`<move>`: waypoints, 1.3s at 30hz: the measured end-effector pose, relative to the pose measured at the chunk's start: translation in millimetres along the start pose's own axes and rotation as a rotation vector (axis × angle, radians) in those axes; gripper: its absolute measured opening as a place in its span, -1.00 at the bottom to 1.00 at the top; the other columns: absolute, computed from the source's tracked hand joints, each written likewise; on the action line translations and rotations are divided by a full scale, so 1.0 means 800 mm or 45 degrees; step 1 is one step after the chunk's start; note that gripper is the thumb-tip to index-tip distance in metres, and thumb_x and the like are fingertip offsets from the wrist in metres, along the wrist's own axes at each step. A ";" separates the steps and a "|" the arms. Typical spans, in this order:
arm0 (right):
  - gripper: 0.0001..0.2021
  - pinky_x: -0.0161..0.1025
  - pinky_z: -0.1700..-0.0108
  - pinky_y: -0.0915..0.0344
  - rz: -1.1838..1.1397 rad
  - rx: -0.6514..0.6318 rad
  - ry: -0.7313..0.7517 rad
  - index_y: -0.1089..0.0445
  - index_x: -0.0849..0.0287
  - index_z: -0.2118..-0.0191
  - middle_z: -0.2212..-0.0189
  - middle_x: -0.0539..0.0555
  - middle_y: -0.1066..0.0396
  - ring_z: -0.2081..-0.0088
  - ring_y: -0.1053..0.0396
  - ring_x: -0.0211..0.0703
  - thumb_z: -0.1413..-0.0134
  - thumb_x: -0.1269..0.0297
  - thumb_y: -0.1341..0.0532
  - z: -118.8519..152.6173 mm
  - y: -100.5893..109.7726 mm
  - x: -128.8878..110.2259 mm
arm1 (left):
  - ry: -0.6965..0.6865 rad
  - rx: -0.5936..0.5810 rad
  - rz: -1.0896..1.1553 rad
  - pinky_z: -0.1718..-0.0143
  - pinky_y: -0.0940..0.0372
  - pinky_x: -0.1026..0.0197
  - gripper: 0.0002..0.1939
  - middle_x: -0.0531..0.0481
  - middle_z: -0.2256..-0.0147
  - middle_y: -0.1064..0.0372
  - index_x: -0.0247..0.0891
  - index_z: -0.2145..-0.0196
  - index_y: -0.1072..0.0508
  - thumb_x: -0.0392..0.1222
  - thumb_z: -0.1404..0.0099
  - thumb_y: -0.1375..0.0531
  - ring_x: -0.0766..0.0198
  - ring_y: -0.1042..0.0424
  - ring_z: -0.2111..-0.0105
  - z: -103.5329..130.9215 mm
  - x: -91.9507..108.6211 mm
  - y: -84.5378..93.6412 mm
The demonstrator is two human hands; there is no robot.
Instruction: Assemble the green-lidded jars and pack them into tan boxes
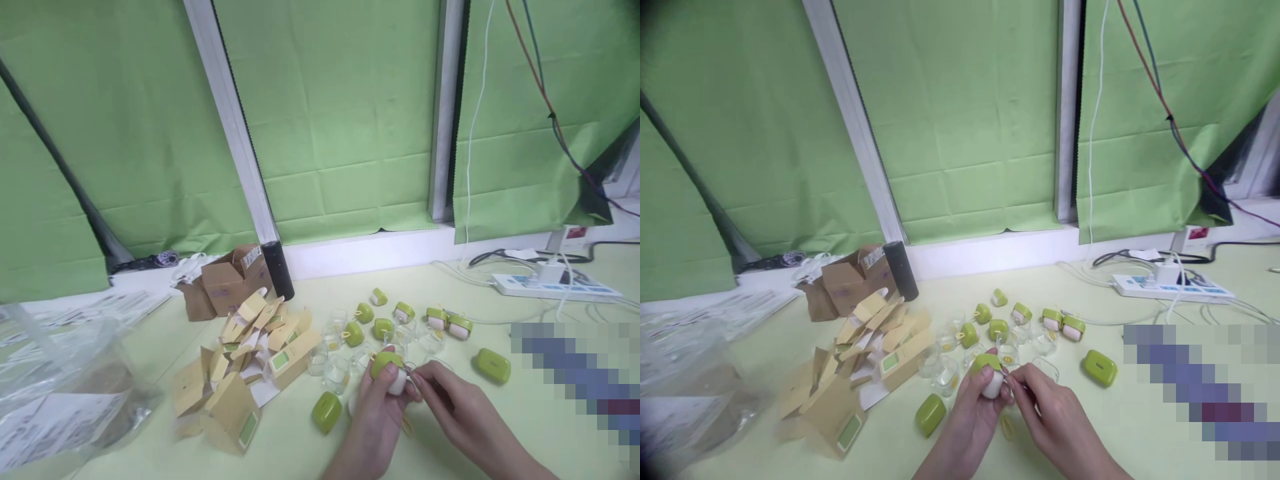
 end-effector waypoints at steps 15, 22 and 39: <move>-0.82 -0.31 0.44 -0.29 -0.137 0.065 0.003 -0.18 0.06 0.32 0.45 0.03 -0.39 0.49 -0.35 -0.20 -0.27 0.20 0.08 0.008 -0.002 -0.006 | 0.185 0.027 -0.020 0.51 -0.14 0.37 -0.50 0.05 0.41 -0.36 -0.23 0.03 -0.24 -0.41 -0.03 -0.16 0.48 -0.28 0.60 0.010 -0.003 -0.003; -0.86 -0.26 0.34 -0.34 -0.123 0.044 0.018 -0.20 0.08 0.21 0.31 0.09 -0.45 0.36 -0.43 -0.15 -0.22 0.32 0.07 0.010 -0.005 0.001 | 0.225 0.081 0.032 0.30 -0.37 0.19 -0.45 -0.03 0.39 -0.42 -0.32 -0.01 -0.24 -0.44 -0.01 -0.15 0.22 -0.51 0.43 0.007 -0.008 -0.005; -0.85 -0.26 0.25 -0.34 -0.358 0.189 -0.063 -0.25 0.09 0.25 0.38 0.05 -0.35 0.30 -0.36 -0.14 -0.24 0.24 0.02 0.016 -0.007 0.015 | 0.199 0.156 0.151 0.36 -0.38 0.30 -0.33 0.05 0.47 -0.43 -0.26 -0.09 -0.24 -0.50 0.03 -0.10 0.32 -0.50 0.47 0.005 -0.021 -0.004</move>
Point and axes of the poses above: each hand's wrist, its own z-axis away from the middle knuckle, its own y-axis out of the back of the hand, x = y × z, the point moved 10 cm from there along -z, towards the middle knuckle
